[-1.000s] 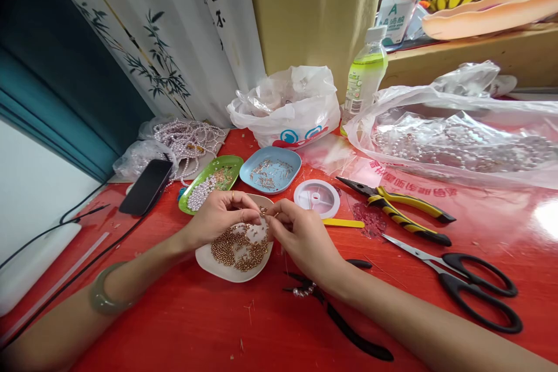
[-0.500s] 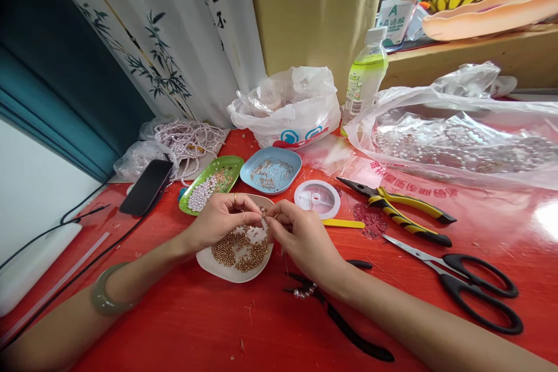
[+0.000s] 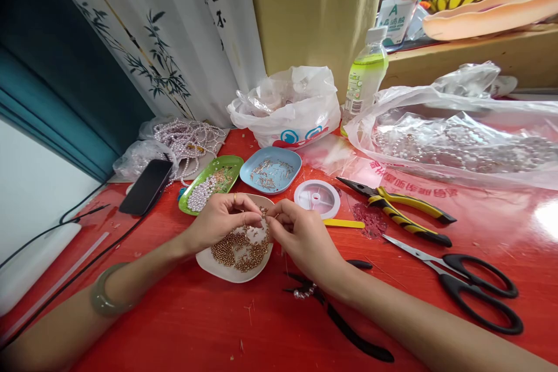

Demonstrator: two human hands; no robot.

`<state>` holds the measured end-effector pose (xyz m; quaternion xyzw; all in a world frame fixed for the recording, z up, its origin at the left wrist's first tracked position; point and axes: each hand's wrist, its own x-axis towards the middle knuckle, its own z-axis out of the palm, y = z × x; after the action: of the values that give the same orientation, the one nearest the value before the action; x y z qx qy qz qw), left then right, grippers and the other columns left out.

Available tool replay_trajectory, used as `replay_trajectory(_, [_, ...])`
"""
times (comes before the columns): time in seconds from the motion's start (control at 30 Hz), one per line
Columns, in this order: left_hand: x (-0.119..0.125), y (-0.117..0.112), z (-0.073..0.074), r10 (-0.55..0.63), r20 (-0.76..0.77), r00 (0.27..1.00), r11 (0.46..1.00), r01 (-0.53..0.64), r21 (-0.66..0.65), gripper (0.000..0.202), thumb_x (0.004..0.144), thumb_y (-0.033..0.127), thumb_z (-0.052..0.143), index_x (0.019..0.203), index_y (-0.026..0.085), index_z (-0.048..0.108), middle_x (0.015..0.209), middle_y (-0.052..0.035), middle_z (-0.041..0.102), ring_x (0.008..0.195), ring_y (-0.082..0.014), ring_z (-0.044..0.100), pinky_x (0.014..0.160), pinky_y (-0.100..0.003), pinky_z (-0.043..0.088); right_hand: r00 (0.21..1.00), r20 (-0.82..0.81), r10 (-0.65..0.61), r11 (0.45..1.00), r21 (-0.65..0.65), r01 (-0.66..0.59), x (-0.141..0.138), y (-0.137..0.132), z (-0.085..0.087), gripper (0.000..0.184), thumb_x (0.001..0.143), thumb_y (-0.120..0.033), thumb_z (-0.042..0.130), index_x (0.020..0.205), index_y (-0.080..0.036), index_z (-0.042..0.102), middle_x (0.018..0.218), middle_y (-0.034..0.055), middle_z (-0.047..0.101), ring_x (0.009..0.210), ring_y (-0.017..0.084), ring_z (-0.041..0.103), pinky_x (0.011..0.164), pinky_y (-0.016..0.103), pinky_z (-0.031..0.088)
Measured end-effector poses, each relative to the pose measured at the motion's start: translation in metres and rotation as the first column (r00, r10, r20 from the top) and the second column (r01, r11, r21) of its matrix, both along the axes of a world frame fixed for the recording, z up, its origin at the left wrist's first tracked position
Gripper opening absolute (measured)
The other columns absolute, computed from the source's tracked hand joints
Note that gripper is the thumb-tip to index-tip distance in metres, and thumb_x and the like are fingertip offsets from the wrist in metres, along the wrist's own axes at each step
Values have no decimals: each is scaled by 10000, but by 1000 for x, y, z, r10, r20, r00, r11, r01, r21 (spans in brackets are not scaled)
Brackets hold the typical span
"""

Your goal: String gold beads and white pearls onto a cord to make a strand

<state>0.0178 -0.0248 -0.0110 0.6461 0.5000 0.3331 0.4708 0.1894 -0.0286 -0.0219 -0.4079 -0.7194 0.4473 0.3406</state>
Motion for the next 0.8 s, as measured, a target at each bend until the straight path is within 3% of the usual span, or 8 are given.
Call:
replay_trajectory(0.33, [-1,1,2,47,67,997,999,-47,-9,158,697,286,632,715,130,620,695,-38,646,648,-120,594,624,-238,481,1000,-5,-19,1000,19,19,1,0,-1,120,800,-206,433,712,-166,503,525,-13,572,448,80,444,424,202,341])
replay_trajectory(0.8, [-1,0,0,23,61,998,1000,-23,-5,159,686,282,644,707,125,626,703,-43,649,660,-129,599,647,-257,493,1000,-8,-5,1000,-12,5,0,-1,1,123,803,-205,427,706,-178,497,515,-19,575,420,82,470,417,201,366])
